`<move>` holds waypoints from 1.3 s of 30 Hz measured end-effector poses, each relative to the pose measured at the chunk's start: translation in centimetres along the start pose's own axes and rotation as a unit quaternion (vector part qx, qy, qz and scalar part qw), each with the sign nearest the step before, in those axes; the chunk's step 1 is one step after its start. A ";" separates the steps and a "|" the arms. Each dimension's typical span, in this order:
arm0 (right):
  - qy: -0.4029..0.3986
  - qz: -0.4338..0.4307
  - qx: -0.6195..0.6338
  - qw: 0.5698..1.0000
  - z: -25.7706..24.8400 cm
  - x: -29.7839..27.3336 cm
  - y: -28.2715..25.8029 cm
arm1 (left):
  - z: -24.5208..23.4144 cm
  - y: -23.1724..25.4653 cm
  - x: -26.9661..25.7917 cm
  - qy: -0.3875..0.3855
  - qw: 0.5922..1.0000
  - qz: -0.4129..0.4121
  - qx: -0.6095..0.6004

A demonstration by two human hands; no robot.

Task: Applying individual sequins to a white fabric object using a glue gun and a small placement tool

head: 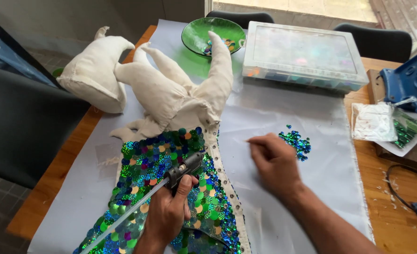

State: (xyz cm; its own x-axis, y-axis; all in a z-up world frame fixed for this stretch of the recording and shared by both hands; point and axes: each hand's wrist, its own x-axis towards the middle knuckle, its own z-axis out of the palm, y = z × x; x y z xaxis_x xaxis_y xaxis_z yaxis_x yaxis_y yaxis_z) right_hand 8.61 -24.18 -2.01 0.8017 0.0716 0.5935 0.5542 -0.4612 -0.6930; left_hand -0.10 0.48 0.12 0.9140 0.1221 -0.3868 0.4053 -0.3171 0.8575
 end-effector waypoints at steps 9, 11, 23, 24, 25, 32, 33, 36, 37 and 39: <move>0.017 0.119 -0.142 0.983 -2.9 -1.9 3.4 | -0.1 0.2 0.1 -0.013 1.000 -0.009 0.010; 0.017 0.109 -0.152 0.982 -2.9 -1.9 3.1 | -0.1 0.1 0.1 -0.011 1.000 -0.006 0.011; -0.012 0.035 -0.193 0.980 -2.8 -2.0 3.2 | 0.0 0.1 0.1 -0.007 1.000 -0.007 0.024; -0.011 0.055 -0.175 0.983 -2.9 -1.9 3.2 | 0.0 0.1 0.1 -0.006 1.000 -0.009 0.025; -0.009 0.055 -0.175 0.983 -3.0 -1.9 3.1 | 0.0 0.2 0.1 -0.007 1.000 -0.008 0.027; 0.022 0.118 -0.089 0.989 -2.5 -1.8 2.3 | 0.0 0.5 -0.1 -0.006 0.999 -0.025 0.031; 0.019 0.098 -0.083 0.992 -2.3 -1.7 2.0 | 0.0 0.6 0.1 -0.007 0.999 -0.026 0.038; 0.008 0.067 -0.051 0.996 -1.6 -1.9 1.7 | 0.1 0.6 0.1 -0.015 0.998 -0.010 0.054; 0.009 0.068 -0.050 0.996 -1.5 -1.9 1.8 | 0.2 0.8 0.0 -0.016 0.998 -0.010 0.056; 0.000 0.052 -0.038 0.998 -1.3 -2.0 1.8 | 0.4 1.0 -0.1 -0.003 0.997 -0.014 0.073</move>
State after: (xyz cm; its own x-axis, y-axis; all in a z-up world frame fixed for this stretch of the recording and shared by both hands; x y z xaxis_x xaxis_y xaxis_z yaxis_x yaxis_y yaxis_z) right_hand 7.75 -26.36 -3.92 0.8539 0.0208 0.5201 0.4497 -0.5327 -0.7170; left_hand 0.24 -0.20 0.89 0.9020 0.1284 -0.4122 0.4236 -0.4473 0.7877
